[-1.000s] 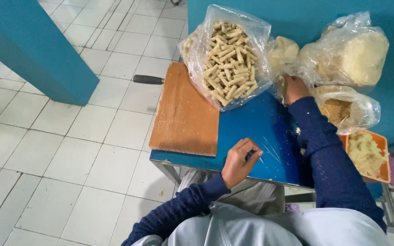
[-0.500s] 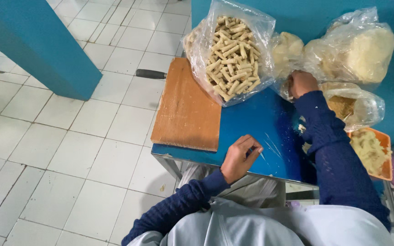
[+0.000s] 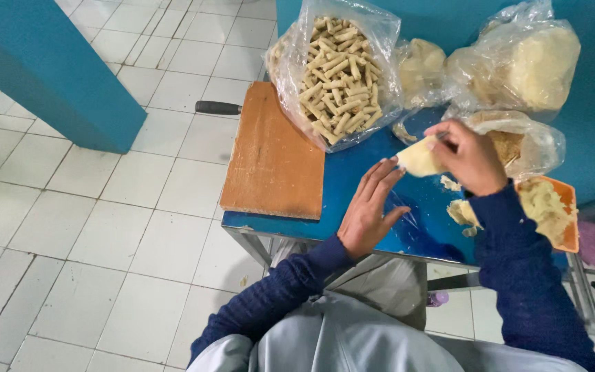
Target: The person sits at a small blue table and assembles flat square pieces of pale dough, stacking them one on top of another into a pile. They occasionally reach into a plastic bag with a spoon to sprinkle brown powder over the pieces and press the stack flat with their hands.
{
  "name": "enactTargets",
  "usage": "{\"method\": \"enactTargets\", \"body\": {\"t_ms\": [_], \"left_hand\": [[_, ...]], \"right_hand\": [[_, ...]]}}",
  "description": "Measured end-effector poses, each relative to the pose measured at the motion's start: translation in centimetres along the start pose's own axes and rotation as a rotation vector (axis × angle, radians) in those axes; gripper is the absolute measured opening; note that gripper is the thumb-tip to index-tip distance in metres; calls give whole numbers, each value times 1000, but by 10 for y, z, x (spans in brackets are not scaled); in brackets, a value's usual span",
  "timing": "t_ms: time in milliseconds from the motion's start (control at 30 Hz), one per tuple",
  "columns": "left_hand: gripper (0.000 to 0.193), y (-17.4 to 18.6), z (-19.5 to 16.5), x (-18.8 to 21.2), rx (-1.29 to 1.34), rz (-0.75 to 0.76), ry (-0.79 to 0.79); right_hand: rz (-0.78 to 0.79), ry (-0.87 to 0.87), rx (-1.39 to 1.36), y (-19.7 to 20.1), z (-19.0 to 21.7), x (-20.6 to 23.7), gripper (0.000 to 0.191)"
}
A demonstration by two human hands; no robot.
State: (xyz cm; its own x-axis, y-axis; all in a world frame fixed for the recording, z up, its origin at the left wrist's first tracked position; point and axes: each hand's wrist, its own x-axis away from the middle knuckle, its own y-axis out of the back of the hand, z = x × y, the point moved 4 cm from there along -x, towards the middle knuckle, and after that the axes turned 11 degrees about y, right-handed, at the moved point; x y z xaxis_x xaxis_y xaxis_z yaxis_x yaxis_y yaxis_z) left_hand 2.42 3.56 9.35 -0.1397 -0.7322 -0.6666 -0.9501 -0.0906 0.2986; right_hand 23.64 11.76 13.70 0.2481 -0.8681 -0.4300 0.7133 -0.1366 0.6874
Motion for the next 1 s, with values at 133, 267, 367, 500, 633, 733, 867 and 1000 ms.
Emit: {"method": "enactTargets", "body": {"t_ms": [133,267,367,500,633,733,867,1000], "left_hand": [[42,-13,26,-9,48,69,382],[37,-22,61,0,874,143,813],[39,-22,71,9,1284,190,755],[40,-28,80,23,1336,263,761],[39,-38,90,30,1277,169,731],[34,-39,96,36,1260,114,715],[22,-24,101,37,930,32,715],[21,-12,94,36,250,76,646]], "right_hand": [[163,-139,-196,-32,25,18,37],[81,-109,-513,-40,16,-3,32],[-47,105,-2,-51,4,-21,30],[-136,247,816,-61,-13,-30,30],[-301,-99,749,-54,-34,-41,27],[-269,-27,607,-55,-27,-35,22],[-110,108,324,-43,23,5,24],[71,353,-96,-49,76,29,44]]}}
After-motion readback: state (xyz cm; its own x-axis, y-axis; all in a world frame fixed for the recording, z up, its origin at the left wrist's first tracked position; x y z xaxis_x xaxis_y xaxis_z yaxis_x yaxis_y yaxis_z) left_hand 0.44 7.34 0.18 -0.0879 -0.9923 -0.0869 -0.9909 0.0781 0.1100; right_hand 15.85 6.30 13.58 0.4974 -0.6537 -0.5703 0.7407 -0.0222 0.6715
